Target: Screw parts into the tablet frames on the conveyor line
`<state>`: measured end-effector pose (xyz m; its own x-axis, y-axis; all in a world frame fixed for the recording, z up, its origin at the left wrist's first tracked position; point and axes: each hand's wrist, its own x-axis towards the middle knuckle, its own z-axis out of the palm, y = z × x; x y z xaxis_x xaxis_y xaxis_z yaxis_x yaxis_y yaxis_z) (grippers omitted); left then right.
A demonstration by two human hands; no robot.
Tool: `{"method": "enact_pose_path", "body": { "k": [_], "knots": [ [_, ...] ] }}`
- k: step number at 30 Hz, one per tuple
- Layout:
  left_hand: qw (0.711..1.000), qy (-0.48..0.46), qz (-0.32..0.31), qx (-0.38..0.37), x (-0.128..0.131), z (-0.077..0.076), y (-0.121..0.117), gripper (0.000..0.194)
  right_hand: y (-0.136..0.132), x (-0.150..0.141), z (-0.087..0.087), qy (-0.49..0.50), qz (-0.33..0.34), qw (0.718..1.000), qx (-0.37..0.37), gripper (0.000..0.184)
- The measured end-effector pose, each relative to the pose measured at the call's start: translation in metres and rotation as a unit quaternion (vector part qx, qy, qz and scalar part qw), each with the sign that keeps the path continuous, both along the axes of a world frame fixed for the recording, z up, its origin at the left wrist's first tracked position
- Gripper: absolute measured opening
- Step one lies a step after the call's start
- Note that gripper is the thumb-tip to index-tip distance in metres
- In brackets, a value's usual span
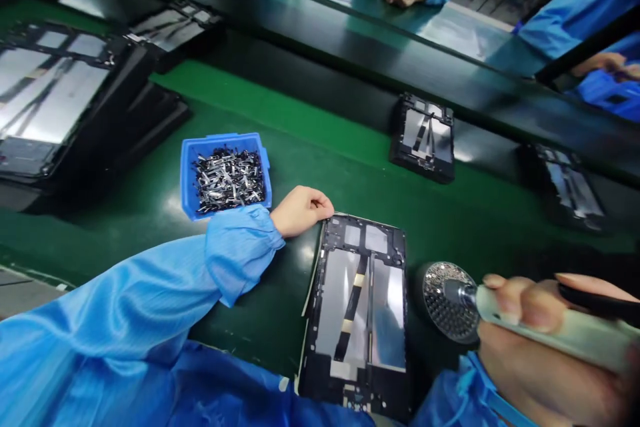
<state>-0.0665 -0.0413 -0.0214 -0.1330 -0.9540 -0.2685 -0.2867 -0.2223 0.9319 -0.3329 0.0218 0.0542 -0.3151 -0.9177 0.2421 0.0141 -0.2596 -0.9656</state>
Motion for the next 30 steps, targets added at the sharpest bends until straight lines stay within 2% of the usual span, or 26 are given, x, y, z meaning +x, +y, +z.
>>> {"method": "enact_pose_path", "body": {
  "k": [3,7,11,15,21,30],
  "knots": [
    [0.999,-0.035,-0.013,-0.02,0.0,-0.003,-0.001,0.011,-0.011,0.037,0.007,0.005,0.058,0.998,-0.032,0.036],
    [0.997,-0.056,-0.017,-0.046,-0.002,-0.01,-0.001,0.014,-0.025,0.077,0.007,-0.008,0.105,0.994,-0.034,0.034],
    [0.995,-0.071,-0.016,-0.062,-0.002,-0.015,0.0,0.013,-0.04,0.109,0.002,-0.042,0.162,0.985,-0.029,0.032],
    [0.995,-0.071,-0.011,-0.067,-0.002,-0.016,0.001,0.01,-0.053,0.135,-0.01,-0.052,0.181,0.982,-0.03,0.029],
    [0.997,-0.054,-0.004,-0.046,-0.001,-0.013,0.001,0.011,-0.061,0.15,-0.03,-0.042,0.184,0.981,-0.046,0.025],
    [0.997,-0.054,-0.009,-0.054,-0.003,-0.017,0.001,0.013,-0.064,0.154,-0.034,-0.018,0.189,0.981,-0.045,0.024]
  ]
}}
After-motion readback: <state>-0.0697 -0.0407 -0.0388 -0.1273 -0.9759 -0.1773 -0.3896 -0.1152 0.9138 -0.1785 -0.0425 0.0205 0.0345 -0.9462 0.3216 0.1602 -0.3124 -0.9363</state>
